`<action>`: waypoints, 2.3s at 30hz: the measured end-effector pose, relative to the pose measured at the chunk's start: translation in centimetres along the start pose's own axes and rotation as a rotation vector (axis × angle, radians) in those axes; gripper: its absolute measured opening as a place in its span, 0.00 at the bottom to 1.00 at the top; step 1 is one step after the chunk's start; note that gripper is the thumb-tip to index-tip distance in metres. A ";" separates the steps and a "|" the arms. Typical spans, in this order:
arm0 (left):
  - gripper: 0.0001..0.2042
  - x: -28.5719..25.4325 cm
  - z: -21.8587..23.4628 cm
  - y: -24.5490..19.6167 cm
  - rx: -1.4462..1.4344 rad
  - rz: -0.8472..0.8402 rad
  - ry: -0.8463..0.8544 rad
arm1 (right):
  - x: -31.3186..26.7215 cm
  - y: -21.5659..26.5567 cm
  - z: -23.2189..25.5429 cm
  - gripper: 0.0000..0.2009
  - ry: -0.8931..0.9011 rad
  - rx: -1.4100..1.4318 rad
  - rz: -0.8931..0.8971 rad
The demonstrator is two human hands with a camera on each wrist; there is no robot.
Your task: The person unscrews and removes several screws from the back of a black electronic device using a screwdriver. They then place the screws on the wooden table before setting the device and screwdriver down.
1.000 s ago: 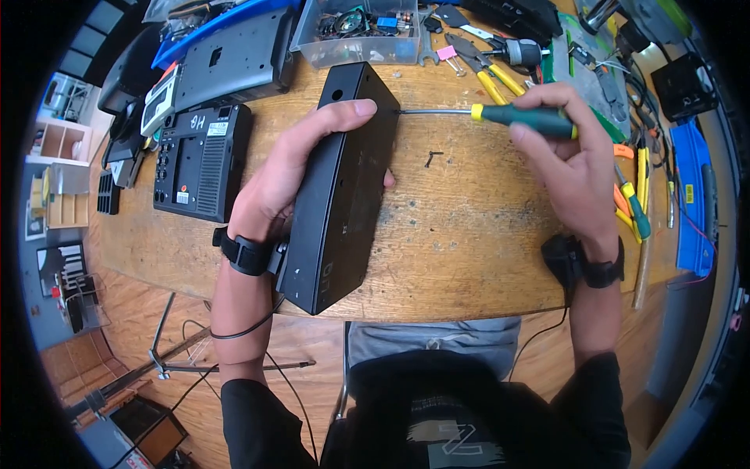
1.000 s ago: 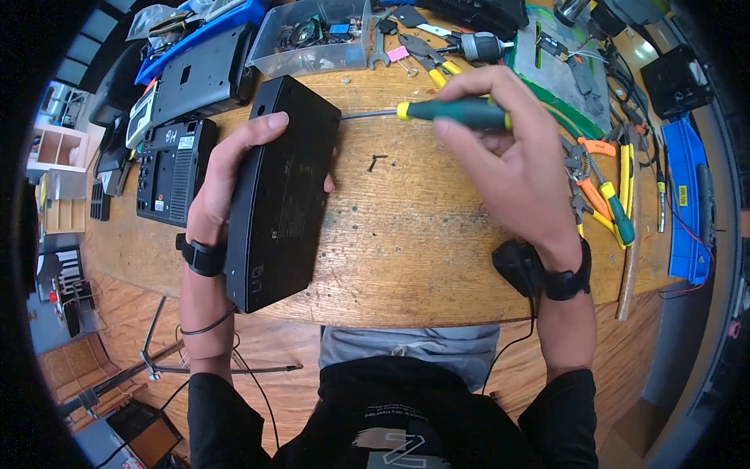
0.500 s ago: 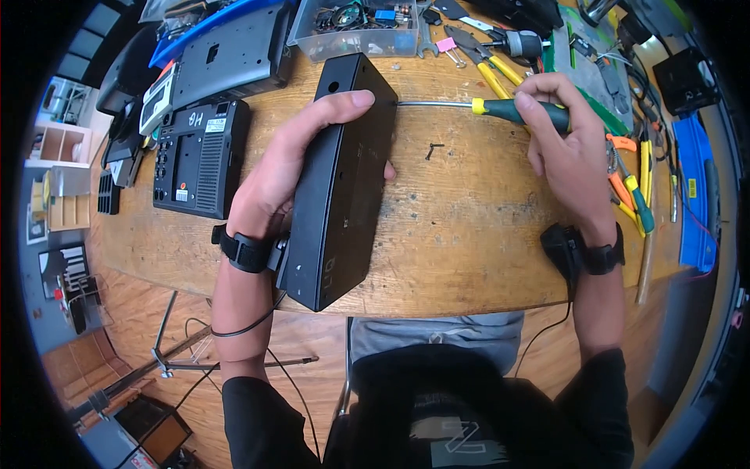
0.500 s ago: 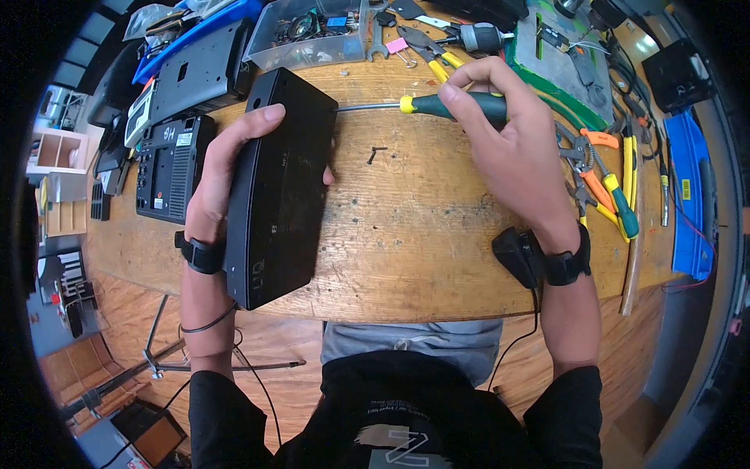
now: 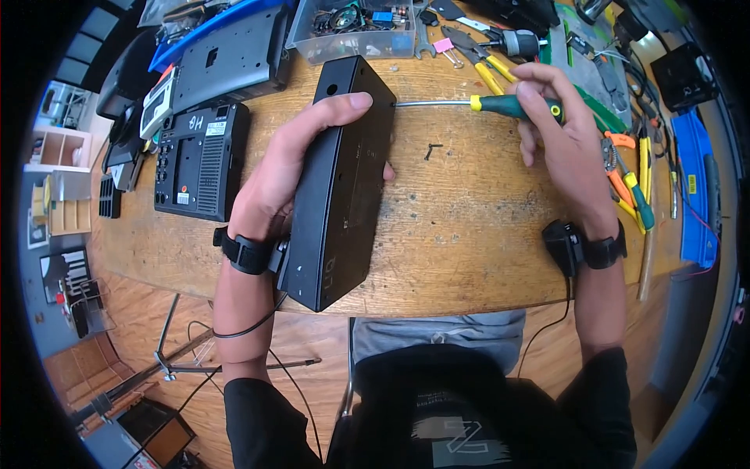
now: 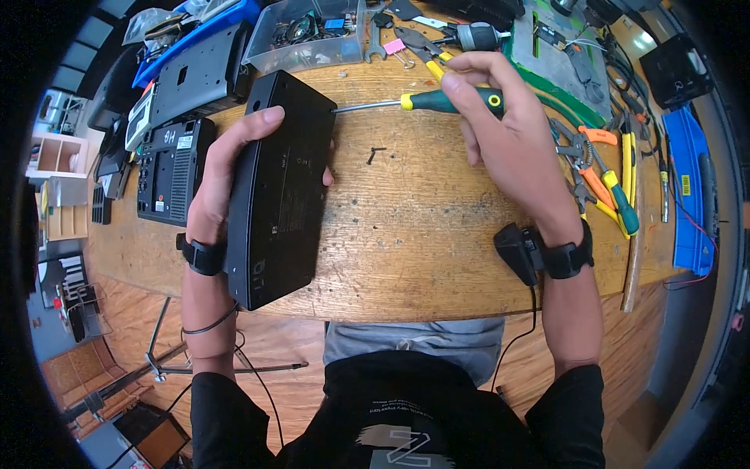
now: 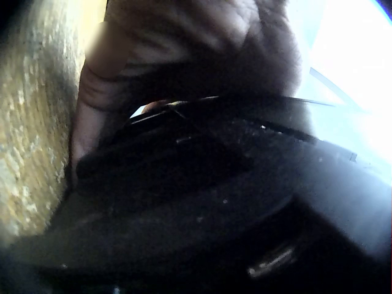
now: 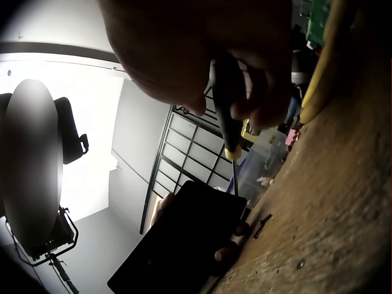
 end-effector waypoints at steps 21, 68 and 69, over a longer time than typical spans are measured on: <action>0.25 -0.1 -0.3 -0.2 0.025 -0.005 -0.002 | -0.1 -0.1 0.1 0.15 0.139 0.019 0.029; 0.24 -0.1 0.1 0.3 -0.019 0.044 0.027 | 0.9 -2.8 -4.4 0.09 0.199 -0.243 0.015; 0.24 0.0 0.2 0.4 -0.023 0.026 0.026 | 0.9 -2.7 -4.7 0.10 0.197 -0.295 0.004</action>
Point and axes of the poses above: each hand's wrist, its own x-axis towards the middle knuckle, its own z-axis out of the back of the hand, y = z × x, the point moved 9 cm from there along x, towards the middle knuckle, and after that the axes turned 13 degrees about -z, right-handed, at the moved point
